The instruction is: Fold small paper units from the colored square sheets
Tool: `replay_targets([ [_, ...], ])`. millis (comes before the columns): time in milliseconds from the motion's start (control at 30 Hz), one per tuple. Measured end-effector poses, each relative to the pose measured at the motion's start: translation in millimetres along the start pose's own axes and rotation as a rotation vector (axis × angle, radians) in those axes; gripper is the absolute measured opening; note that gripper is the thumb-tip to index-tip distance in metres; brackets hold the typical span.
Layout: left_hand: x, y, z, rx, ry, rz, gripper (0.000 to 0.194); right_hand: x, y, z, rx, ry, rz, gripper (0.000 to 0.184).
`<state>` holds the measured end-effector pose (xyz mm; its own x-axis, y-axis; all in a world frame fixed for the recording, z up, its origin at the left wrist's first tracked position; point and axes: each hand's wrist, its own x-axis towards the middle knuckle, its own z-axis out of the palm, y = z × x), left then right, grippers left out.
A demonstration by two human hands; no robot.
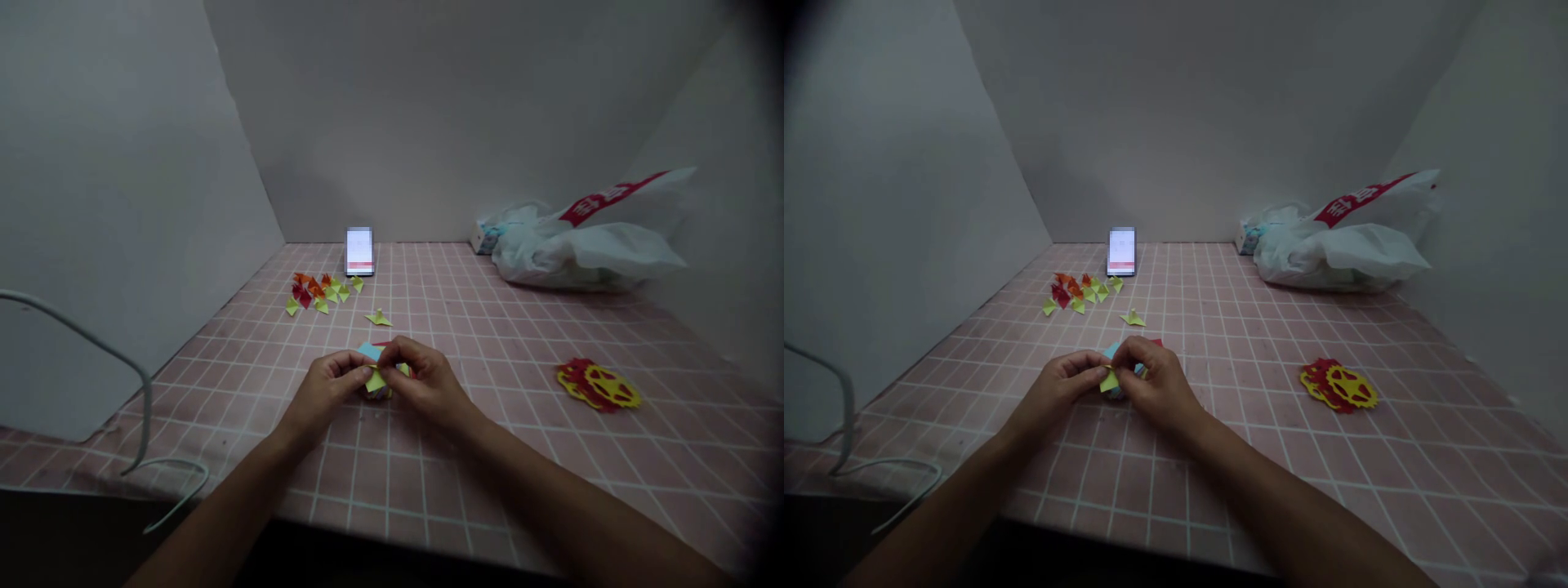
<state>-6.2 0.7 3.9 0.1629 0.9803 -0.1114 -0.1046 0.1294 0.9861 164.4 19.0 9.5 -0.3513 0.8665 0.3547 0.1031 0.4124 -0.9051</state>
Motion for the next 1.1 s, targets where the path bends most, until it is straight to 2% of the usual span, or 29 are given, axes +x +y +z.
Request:
replay_targets([
  [333, -0.7, 1.8, 3.3, -0.133, -0.03, -0.063, 0.014, 1.5, -3.1, -3.3, -0.168, -0.044, -0.13, 0.015],
  [533, -0.6, 0.1, 1.5, -0.093, -0.01, -0.054, 0.02, 1.1, -2.0, -3.4, -0.201, -0.061, -0.171, 0.018],
  [800, 1.1, -1.9, -0.3, -0.119, 0.018, -0.027, 0.017, 3.2, 2.2, -3.6, -0.069, -0.016, 0.006, 0.004],
  [933, 0.7, -0.4, 0.5, -0.104, 0.042, -0.028, 0.017, 4.3, 4.2, -4.2, -0.039, -0.024, 0.075, 0.008],
  [1100, 1.4, -0.3, -0.2, -0.002, 0.048, 0.035, 0.018, 3.8, 5.4, -3.3, -0.003, -0.007, 0.115, 0.011],
])
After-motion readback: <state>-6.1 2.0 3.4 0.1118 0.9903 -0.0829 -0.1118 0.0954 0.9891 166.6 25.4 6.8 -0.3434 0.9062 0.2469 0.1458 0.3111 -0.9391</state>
